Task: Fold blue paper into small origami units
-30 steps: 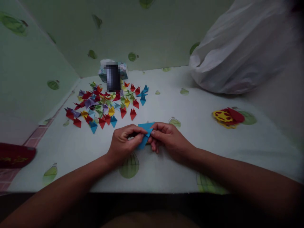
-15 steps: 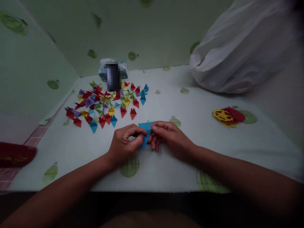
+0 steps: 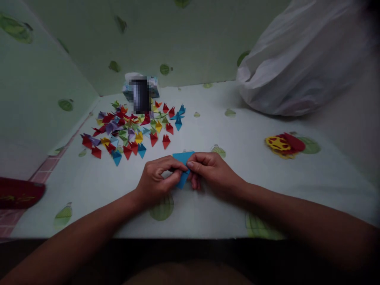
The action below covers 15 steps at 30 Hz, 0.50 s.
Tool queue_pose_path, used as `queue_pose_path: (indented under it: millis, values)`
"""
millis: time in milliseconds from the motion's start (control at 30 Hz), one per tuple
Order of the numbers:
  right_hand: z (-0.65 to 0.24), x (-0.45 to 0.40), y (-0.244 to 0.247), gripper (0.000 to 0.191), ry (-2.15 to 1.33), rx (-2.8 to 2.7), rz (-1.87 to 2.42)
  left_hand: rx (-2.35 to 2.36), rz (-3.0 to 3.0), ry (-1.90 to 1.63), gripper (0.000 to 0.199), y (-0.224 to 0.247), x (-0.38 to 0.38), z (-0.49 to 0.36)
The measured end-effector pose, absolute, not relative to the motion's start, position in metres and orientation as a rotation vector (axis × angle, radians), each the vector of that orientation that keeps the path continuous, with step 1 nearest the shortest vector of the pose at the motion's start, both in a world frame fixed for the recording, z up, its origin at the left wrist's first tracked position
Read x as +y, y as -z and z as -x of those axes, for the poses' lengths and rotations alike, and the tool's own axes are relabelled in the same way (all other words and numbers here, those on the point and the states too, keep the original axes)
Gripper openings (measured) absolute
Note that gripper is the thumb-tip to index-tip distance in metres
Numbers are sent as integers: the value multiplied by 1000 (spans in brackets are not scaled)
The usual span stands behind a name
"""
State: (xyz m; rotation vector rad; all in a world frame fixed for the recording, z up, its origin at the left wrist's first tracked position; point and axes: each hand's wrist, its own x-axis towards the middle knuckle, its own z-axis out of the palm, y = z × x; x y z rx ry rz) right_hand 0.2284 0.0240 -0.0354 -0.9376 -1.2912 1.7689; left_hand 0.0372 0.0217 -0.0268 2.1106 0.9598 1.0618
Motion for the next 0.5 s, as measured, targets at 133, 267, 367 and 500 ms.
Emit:
queue_pose_path:
  millis: [133,267,367,500]
  values:
    - [-229,25,34,30,-1709,-1321,963,979,-1848,-1029,10,27,22,-36]
    - [-231,25,34,27,-1594,-1432,1021,1054,-1513,-994,15,28,22,-36]
    - [-232,23,32,24,-1411,-1585,1054,1088,-1524,-862,27,28,23,-36]
    - [-232,22,31,22,-1215,-1714,1050,1117,-1564,-817,29,28,24,-36]
